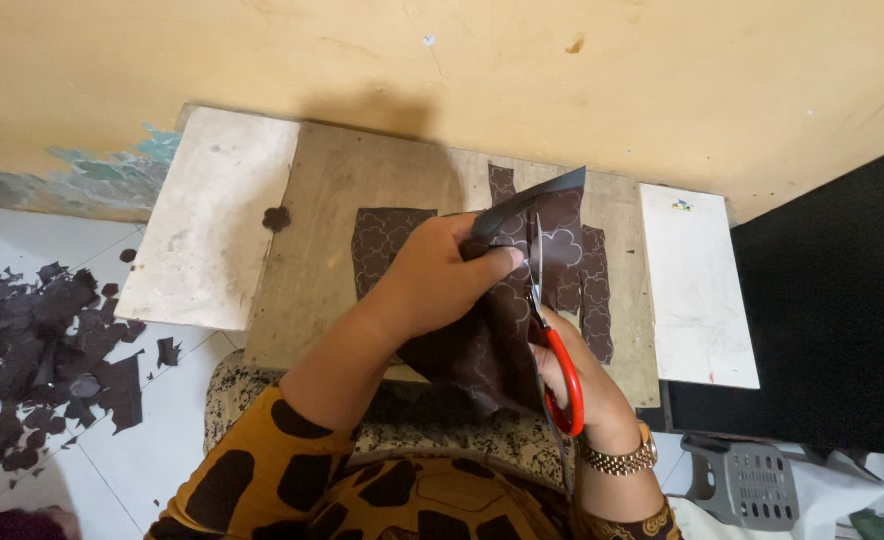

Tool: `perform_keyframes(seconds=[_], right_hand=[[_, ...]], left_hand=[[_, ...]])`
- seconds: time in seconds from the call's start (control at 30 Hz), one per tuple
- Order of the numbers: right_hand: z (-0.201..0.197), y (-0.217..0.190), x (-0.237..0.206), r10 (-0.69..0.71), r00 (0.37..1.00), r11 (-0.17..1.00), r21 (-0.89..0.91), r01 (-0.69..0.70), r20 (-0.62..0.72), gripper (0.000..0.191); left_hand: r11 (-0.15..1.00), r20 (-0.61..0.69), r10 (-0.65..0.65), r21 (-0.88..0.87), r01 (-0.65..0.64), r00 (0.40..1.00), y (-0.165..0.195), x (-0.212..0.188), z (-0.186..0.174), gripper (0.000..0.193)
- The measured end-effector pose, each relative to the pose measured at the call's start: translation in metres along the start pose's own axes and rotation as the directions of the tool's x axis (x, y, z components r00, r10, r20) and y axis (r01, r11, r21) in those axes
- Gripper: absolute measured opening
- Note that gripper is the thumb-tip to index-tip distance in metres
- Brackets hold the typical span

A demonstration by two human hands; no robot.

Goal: The person uses red-handled scissors to cut a brown patterned fabric into strips and shapes on a wooden table. Cut pieces accumulate on the floor while the person continues cutting.

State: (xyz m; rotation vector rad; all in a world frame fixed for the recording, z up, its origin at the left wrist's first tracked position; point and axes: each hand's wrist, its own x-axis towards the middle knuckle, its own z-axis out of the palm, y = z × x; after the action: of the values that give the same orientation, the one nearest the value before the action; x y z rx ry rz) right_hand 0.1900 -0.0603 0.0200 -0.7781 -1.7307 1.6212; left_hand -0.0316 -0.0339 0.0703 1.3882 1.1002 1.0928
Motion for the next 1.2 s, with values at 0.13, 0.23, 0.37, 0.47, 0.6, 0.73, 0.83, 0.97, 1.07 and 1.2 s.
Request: perform_keyframes(seconds=[0.13,0.23,0.37,0.47,0.6,0.73,0.83,0.97,1.07,1.2], right_hand=[[0.003,0.002,0.003,0.075,0.996,0.996,0.052,-0.072,-0.056,0.06],[0.0,0.009,0.004,0.137,0.984,0.99,-0.013,-0.139,-0.112,0.052],[-0.009,0.02,0.004,0.115,0.987,0.983,-0.131,-0.129,-0.113,0.047],[-0.011,0.023,-0.002,0.06,0.998,0.996,0.072,-0.058,-0.032,0.057],[-0.01,0.027,-0.004,0.272,0.957,0.954,0.161,-0.254,-0.102,0.061],[-0.009,0.026,-0.001,0.107,0.993,0.991,0.083,-0.104,-0.042,0.06],[-0.009,0.022,0.001,0.043,0.998,0.997,-0.06,-0.045,-0.046,0.052],[-0.004,0.016,0.005,-0.005,0.995,0.975,-0.22,-0.018,-0.104,0.04],[0.003,0.012,0.006,-0.041,0.993,0.99,-0.136,0.025,-0.114,0.043],[0.01,0.009,0.007,0.046,0.985,0.999,-0.007,-0.048,-0.166,0.048]], left_hand=[[0.997,0.003,0.007,-0.071,-0.007,1.0,0.0,0.0,0.001,0.024],[0.998,-0.023,-0.038,-0.059,0.036,0.999,-0.002,0.001,0.002,0.025],[0.996,-0.039,-0.071,-0.049,0.069,0.997,-0.005,0.005,0.002,0.026],[0.994,-0.027,-0.086,-0.069,0.084,0.996,-0.008,0.007,0.001,0.027],[0.992,-0.01,-0.07,-0.108,0.069,0.998,-0.013,0.007,-0.001,0.028],[0.992,-0.013,-0.047,-0.117,0.045,0.999,-0.015,0.007,-0.002,0.027],[0.983,0.005,-0.058,-0.171,0.058,0.998,-0.016,0.007,-0.001,0.027],[0.988,-0.011,-0.056,-0.145,0.054,0.998,-0.017,0.005,0.001,0.027],[0.976,-0.025,-0.018,-0.216,0.013,1.0,-0.018,0.002,0.004,0.026],[0.973,-0.072,0.01,-0.228,-0.026,0.997,-0.019,0.002,0.01,0.025]])
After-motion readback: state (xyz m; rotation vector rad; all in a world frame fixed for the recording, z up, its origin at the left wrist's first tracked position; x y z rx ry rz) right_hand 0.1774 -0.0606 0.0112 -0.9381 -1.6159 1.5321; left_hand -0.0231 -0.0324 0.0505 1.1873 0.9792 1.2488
